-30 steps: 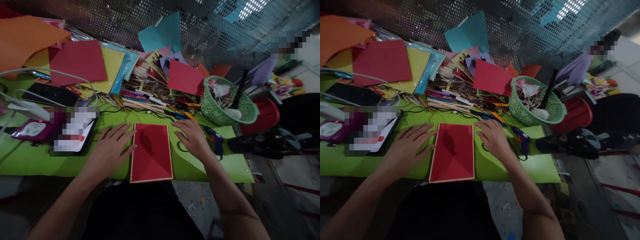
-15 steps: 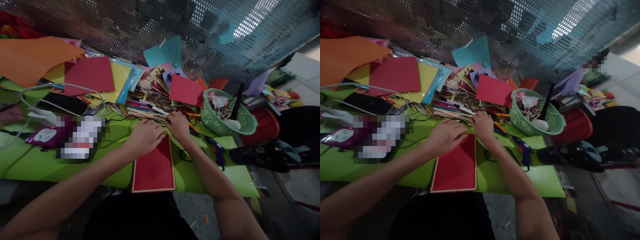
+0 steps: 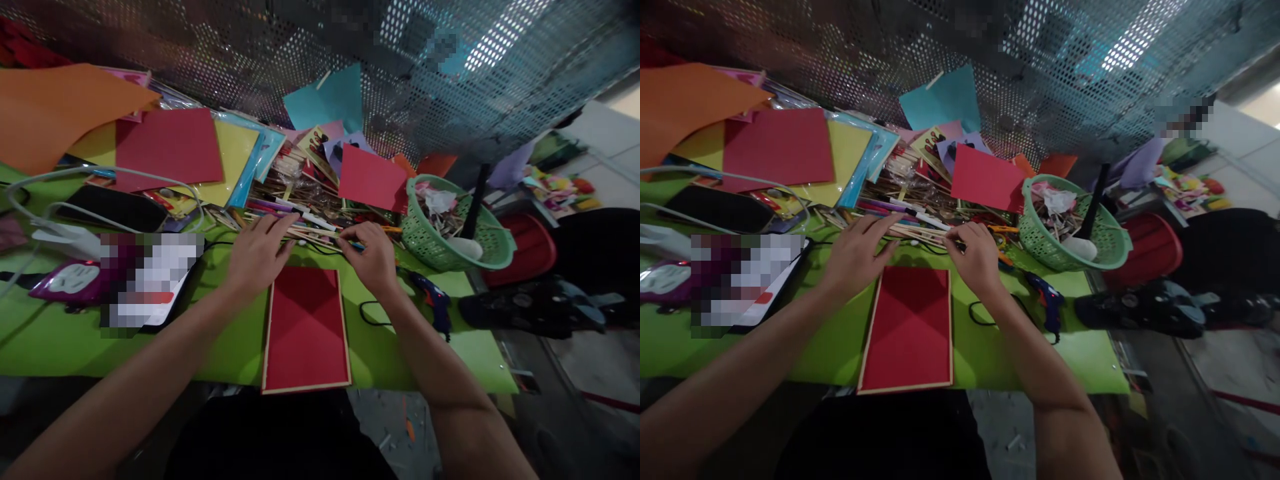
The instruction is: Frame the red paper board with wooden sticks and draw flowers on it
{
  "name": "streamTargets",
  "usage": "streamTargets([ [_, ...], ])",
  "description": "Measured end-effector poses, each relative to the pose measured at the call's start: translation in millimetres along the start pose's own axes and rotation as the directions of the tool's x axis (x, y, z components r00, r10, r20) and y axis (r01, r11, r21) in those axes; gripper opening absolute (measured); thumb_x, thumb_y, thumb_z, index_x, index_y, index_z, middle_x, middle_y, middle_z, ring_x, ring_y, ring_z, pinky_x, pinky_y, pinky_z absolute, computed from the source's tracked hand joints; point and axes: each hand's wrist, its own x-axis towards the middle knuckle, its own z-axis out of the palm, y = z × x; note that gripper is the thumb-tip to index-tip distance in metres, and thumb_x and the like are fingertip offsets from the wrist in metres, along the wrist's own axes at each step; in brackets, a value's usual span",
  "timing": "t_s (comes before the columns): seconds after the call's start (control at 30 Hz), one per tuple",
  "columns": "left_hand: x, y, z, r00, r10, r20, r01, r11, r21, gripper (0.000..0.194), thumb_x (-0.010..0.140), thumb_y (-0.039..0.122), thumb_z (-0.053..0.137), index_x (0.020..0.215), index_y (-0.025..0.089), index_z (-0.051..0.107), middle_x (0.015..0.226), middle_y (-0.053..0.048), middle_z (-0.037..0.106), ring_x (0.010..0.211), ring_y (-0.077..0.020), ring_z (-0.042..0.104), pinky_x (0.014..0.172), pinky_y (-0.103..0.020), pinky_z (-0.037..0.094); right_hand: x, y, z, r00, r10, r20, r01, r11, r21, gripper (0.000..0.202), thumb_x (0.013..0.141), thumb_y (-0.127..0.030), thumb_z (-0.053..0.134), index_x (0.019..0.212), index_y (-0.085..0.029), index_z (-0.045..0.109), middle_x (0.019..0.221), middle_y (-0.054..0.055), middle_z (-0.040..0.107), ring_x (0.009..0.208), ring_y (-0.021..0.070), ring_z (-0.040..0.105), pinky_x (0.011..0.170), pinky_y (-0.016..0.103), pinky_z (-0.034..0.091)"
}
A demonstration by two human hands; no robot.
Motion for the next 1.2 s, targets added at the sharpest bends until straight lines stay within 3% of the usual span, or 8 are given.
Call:
streamTargets([
  [0.1, 1.7, -0.7, 2.8, 0.999, -0.004, 0.045, 0.003, 1.000, 0.026, 0.048, 0.102, 0.029, 0.049, 0.149, 0.024, 0.052, 0.123, -0.012, 0.067, 0.118, -0.0307, 0.062, 0.099, -0.044, 0.050, -0.3, 3.6, 1.7, 1.000, 0.011, -0.008, -0.011, 0.997, -0.077, 0.017, 0.098, -0.030, 0.061, 0.084, -0.023, 0.067, 0.087, 0.006, 0.073, 0.086, 0.0246, 0.062, 0.084, 0.038, 0.045],
  [0.27, 4.0, -5.7, 8.2, 0.995, -0.029, 0.091, 0.024, 0.998, 0.056, 0.038, 0.100, 0.024, 0.048, 0.135, 0.020, 0.061, 0.125, -0.013, 0.069, 0.119, -0.0319, 0.062, 0.099, -0.046, 0.050, 1.6, 15.5, 6.0, 0.989, 0.112, 0.101, -0.075, 0.947, -0.313, 0.014, 0.099, -0.026, 0.058, 0.102, -0.021, 0.070, 0.106, 0.011, 0.072, 0.102, 0.0295, 0.059, 0.091, 0.041, 0.043],
  [0.43, 3.5, -8.8, 10.3, 0.994, -0.024, 0.110, 0.018, 0.998, 0.056, 0.030, 0.100, 0.025, 0.049, 0.125, 0.022, 0.065, 0.126, -0.012, 0.071, 0.118, -0.0313, 0.062, 0.100, -0.047, 0.050, -2.3, 14.2, 6.6, 0.949, 0.087, 0.303, 0.017, 0.946, -0.325, 0.017, 0.098, -0.023, 0.058, 0.089, -0.021, 0.072, 0.099, 0.010, 0.071, 0.100, 0.0277, 0.059, 0.086, 0.039, 0.043],
  [0.6, 3.7, -8.9, 9.5, 0.992, 0.000, 0.126, -0.006, 0.999, 0.044, 0.031, 0.101, 0.024, 0.049, 0.126, 0.021, 0.066, 0.126, -0.012, 0.071, 0.120, -0.0320, 0.062, 0.101, -0.048, 0.050, -5.0, 14.9, 17.1, 0.919, 0.096, 0.381, 0.064, 0.920, -0.387, 0.020, 0.100, -0.024, 0.056, 0.093, -0.020, 0.075, 0.103, 0.013, 0.071, 0.101, 0.0288, 0.058, 0.081, 0.039, 0.042],
  [0.93, 3.9, -7.0, 10.1, 0.993, 0.015, 0.117, -0.019, 0.999, 0.039, 0.035, 0.100, 0.020, 0.049, 0.130, 0.021, 0.067, 0.124, -0.012, 0.071, 0.120, -0.0315, 0.062, 0.100, -0.047, 0.049, -0.2, 15.8, 20.7, 0.899, 0.104, 0.426, 0.074, 0.922, -0.379, 0.017, 0.100, -0.021, 0.057, 0.094, -0.020, 0.073, 0.104, 0.013, 0.070, 0.099, 0.0284, 0.058, 0.082, 0.039, 0.042],
  [1.2, 4.4, -5.2, 7.2, 0.995, -0.002, 0.098, -0.002, 0.999, 0.040, 0.035, 0.100, 0.022, 0.049, 0.131, 0.022, 0.066, 0.120, -0.012, 0.070, 0.115, -0.0305, 0.062, 0.099, -0.046, 0.048, -2.6, 3.5, -7.1, 0.942, 0.027, 0.335, 0.078, 0.952, -0.296, 0.019, 0.105, -0.026, 0.048, 0.099, -0.020, 0.065, 0.100, 0.012, 0.068, 0.095, 0.0277, 0.061, 0.084, 0.038, 0.041],
])
